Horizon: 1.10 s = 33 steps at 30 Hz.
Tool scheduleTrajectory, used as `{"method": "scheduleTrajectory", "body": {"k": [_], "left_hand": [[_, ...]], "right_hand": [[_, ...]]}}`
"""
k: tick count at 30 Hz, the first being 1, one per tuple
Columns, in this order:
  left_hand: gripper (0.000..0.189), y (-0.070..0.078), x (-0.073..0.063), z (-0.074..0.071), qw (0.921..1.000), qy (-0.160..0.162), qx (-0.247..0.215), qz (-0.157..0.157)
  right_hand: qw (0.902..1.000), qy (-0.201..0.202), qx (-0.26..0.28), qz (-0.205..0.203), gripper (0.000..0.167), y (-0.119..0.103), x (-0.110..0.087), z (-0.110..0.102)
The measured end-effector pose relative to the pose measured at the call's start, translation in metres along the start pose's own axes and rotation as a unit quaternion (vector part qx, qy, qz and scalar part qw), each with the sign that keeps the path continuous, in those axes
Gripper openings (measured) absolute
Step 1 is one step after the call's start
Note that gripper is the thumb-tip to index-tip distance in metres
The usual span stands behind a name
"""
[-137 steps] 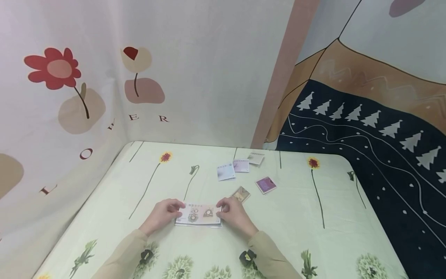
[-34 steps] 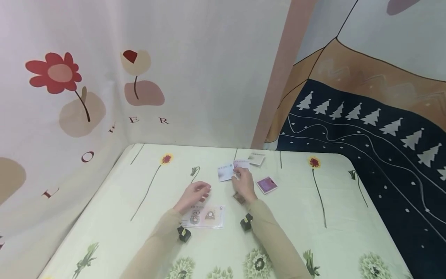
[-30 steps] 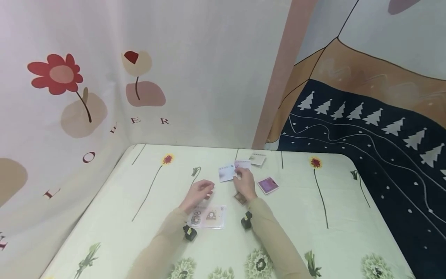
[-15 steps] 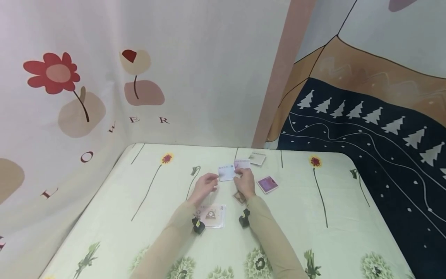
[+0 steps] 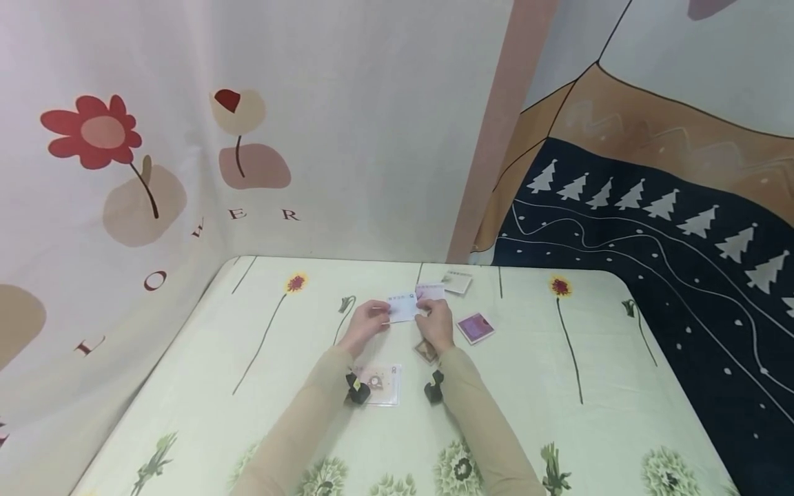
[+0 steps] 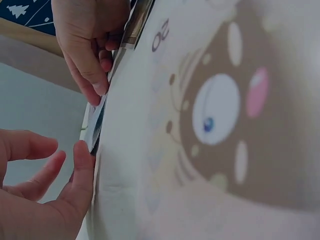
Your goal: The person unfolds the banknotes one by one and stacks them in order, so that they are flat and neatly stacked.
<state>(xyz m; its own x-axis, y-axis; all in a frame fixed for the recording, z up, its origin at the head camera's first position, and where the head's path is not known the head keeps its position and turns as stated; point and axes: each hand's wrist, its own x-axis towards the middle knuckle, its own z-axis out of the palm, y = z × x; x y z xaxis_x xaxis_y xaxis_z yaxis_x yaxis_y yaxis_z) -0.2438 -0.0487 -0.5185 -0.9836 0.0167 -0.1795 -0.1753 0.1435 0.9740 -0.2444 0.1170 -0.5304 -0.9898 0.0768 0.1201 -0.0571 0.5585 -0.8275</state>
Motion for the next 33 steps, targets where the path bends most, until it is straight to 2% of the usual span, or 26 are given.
{"method": "scheduleTrajectory", "body": {"k": [4,15,22,27,33], "left_hand": [[0.029,0.001,0.001,0.002,0.9998,0.003,-0.016,-0.009],[0.029,-0.003,0.001,0.008,0.9995,0.015,-0.029,0.002],[0.029,-0.002,-0.002,0.005,0.9995,0.007,-0.028,0.008],[0.024,0.002,-0.006,0.003,0.999,0.002,-0.042,0.015],[0.026,0.003,-0.012,0.001,0.9984,-0.004,-0.047,0.032]], "right_hand": [[1.0,0.0,0.001,0.004,0.026,0.0,0.0,0.0],[0.9995,-0.024,-0.001,0.023,0.027,-0.004,-0.001,-0.003],[0.9972,-0.05,0.029,0.048,0.023,-0.006,-0.004,-0.009],[0.9946,-0.069,0.06,0.05,0.024,-0.008,-0.009,-0.012],[0.9917,-0.078,0.086,0.056,0.026,-0.011,-0.016,-0.014]]}}
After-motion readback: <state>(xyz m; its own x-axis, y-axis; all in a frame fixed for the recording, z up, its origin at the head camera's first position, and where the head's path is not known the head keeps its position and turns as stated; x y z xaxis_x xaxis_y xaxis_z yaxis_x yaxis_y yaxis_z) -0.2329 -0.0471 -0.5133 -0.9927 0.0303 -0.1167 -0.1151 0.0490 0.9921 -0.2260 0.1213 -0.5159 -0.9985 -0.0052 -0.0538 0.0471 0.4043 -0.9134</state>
